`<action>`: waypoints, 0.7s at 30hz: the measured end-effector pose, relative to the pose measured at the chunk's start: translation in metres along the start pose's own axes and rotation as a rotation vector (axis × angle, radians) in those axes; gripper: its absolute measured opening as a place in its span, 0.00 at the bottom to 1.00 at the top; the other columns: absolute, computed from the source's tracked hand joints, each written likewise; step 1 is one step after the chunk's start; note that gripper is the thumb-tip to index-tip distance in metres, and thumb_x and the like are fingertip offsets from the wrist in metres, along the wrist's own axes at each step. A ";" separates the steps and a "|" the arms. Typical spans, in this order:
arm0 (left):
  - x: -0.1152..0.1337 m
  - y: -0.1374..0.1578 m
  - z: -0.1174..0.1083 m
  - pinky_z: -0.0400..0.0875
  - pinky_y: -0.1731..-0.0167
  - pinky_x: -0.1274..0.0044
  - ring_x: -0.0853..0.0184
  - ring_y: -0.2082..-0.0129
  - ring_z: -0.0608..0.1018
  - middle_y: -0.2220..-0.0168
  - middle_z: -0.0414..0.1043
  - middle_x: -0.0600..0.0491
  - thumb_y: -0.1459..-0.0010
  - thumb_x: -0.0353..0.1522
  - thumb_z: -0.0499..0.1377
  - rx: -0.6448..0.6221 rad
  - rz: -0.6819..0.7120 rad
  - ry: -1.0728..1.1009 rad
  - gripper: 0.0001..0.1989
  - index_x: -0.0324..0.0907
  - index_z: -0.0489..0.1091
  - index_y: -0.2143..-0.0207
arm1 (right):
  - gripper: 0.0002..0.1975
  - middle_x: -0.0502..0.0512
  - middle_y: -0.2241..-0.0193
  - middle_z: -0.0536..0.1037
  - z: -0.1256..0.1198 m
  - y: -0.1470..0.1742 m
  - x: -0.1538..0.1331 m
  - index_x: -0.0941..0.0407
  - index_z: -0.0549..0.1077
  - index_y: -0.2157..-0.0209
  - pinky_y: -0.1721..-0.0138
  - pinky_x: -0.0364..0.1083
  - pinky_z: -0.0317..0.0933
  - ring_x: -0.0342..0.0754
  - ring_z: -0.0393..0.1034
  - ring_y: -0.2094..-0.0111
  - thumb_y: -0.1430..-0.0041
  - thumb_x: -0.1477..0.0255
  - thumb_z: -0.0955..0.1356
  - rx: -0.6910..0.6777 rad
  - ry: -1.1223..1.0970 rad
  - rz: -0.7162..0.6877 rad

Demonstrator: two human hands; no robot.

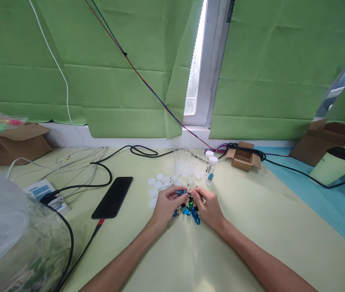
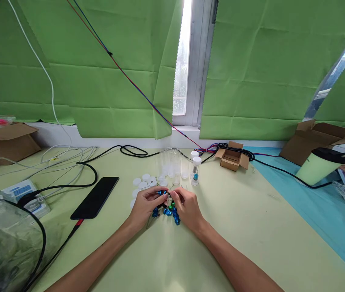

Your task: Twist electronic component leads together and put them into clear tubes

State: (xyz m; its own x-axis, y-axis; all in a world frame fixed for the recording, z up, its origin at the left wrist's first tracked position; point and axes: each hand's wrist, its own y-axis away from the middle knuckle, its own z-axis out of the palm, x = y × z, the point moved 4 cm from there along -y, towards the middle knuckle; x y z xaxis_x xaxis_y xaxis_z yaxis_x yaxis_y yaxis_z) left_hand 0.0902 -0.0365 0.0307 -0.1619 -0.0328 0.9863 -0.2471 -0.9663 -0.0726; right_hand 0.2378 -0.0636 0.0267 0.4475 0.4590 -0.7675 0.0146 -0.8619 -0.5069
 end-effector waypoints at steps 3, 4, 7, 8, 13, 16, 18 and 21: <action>-0.001 -0.001 -0.002 0.74 0.70 0.75 0.67 0.75 0.77 0.76 0.75 0.53 0.53 0.36 0.69 0.009 0.013 0.002 0.14 0.38 0.77 0.65 | 0.13 0.50 0.78 0.71 -0.002 0.000 -0.004 0.57 0.71 0.66 0.72 0.43 0.58 0.44 0.62 0.76 0.34 0.63 0.62 0.011 -0.043 -0.018; -0.002 -0.002 -0.002 0.74 0.70 0.75 0.66 0.75 0.77 0.76 0.75 0.53 0.53 0.36 0.69 0.010 0.018 -0.002 0.14 0.38 0.77 0.64 | 0.11 0.51 0.76 0.72 -0.002 0.000 -0.005 0.57 0.71 0.64 0.71 0.44 0.60 0.45 0.63 0.75 0.34 0.64 0.63 0.005 -0.059 -0.023; -0.002 -0.002 -0.003 0.74 0.69 0.74 0.66 0.74 0.78 0.76 0.75 0.52 0.54 0.36 0.69 0.015 0.032 -0.017 0.14 0.38 0.77 0.65 | 0.10 0.52 0.74 0.75 0.000 0.000 -0.005 0.56 0.70 0.62 0.69 0.45 0.61 0.46 0.66 0.73 0.34 0.65 0.63 -0.023 -0.088 -0.024; -0.002 -0.002 -0.003 0.74 0.69 0.74 0.66 0.74 0.78 0.75 0.75 0.52 0.54 0.36 0.69 0.016 0.035 -0.020 0.14 0.38 0.77 0.65 | 0.09 0.52 0.74 0.75 0.000 0.000 -0.005 0.56 0.70 0.62 0.68 0.45 0.62 0.46 0.67 0.73 0.34 0.65 0.63 -0.030 -0.092 -0.022; -0.001 -0.002 -0.002 0.73 0.70 0.76 0.68 0.75 0.77 0.72 0.77 0.51 0.54 0.35 0.69 0.014 0.051 -0.037 0.13 0.38 0.77 0.66 | 0.10 0.52 0.74 0.73 0.000 0.000 -0.004 0.56 0.70 0.65 0.69 0.44 0.61 0.46 0.65 0.73 0.33 0.65 0.62 -0.031 -0.085 -0.024; 0.001 -0.001 -0.001 0.74 0.71 0.75 0.67 0.75 0.77 0.71 0.77 0.51 0.55 0.36 0.69 0.011 0.058 -0.051 0.13 0.39 0.78 0.66 | 0.13 0.51 0.76 0.72 0.000 0.000 -0.003 0.56 0.70 0.68 0.71 0.44 0.59 0.45 0.63 0.74 0.33 0.64 0.62 -0.030 -0.062 -0.015; 0.003 0.000 0.000 0.74 0.71 0.75 0.67 0.75 0.77 0.71 0.77 0.51 0.55 0.36 0.70 0.000 0.058 -0.053 0.14 0.38 0.78 0.67 | 0.15 0.51 0.76 0.71 0.000 0.000 -0.002 0.56 0.71 0.69 0.72 0.43 0.59 0.45 0.62 0.75 0.32 0.63 0.61 -0.035 -0.050 -0.004; 0.004 0.002 0.002 0.75 0.70 0.75 0.67 0.75 0.77 0.69 0.77 0.50 0.55 0.37 0.70 -0.023 0.059 -0.042 0.14 0.38 0.78 0.66 | 0.18 0.50 0.77 0.70 0.001 0.000 0.000 0.57 0.71 0.70 0.73 0.43 0.57 0.44 0.60 0.76 0.32 0.62 0.60 -0.042 -0.040 0.009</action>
State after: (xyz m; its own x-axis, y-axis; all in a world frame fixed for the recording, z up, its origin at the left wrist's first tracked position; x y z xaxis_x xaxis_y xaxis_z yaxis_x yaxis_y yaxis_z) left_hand 0.0909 -0.0386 0.0344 -0.1370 -0.1007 0.9854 -0.2598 -0.9563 -0.1338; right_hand 0.2370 -0.0638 0.0263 0.4114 0.4587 -0.7876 0.0482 -0.8739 -0.4838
